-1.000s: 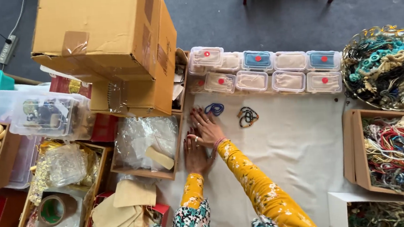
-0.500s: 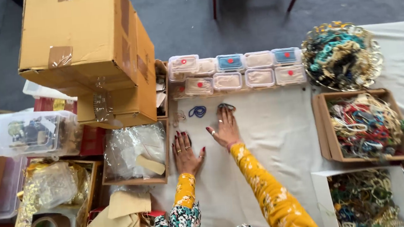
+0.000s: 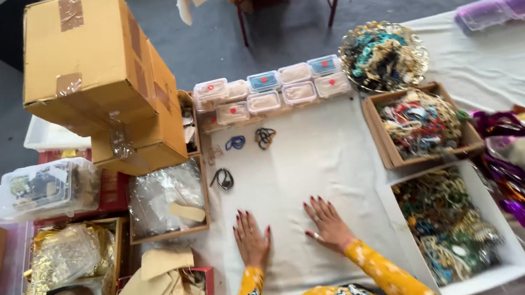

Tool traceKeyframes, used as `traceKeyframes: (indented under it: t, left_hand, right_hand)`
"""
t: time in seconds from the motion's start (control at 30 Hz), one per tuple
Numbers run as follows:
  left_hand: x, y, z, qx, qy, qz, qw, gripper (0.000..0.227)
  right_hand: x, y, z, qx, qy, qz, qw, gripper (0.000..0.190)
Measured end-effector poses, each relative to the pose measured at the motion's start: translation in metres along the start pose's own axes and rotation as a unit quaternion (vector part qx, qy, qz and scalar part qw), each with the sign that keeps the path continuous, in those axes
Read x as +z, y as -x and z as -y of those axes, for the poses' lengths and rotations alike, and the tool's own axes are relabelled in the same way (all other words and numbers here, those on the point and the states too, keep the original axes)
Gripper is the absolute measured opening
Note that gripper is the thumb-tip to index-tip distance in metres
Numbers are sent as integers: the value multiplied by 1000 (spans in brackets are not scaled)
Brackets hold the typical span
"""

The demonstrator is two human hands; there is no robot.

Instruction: The person sorts through various necklaces and bracelets from boxes, picking them up one by one, untangling them, and arranging them on a white cloth-covered table. The person handles multiple types of jewelry, including beaded and metallic chains, and places them in neat piles.

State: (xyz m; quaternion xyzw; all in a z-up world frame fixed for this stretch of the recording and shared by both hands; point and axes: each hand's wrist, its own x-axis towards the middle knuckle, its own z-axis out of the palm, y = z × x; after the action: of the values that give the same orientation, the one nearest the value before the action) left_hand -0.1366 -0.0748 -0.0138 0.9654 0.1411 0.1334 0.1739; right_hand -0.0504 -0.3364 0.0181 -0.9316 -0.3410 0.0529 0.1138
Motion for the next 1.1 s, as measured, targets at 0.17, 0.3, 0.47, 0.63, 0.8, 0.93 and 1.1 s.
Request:
traceKeyframes:
  t: [0.17,0.3,0.47,0.63,0.8,0.93,1.1]
  left_hand:
    - [-24,76,1,24,-10,82,996,85]
    - [-67,125,14,46,32,194,979,82]
    - [-112,175,20,8,121,198,973,65]
    - [-123,201,25,-96,318,85,939,47]
    - [-168,195,24,-82,206,57,973,41]
    - [-180,174,48,-45,125,-114,985,43]
    - [-184,132,100,-116,66,-275,952,48]
  right_hand:
    - [-2,75,10,19,47,19,998,88]
    - [14,99,24,81,42,35,995,86]
    - [27,102,38,119,42,19,992,83]
    - [43,101,36,126,42,-35,991,83]
    - [52,107,39,123,39,-90,988,80]
    - [48,107,42,129,17,-81,988,79]
    - [48,106,39,138,17,-92,986,79]
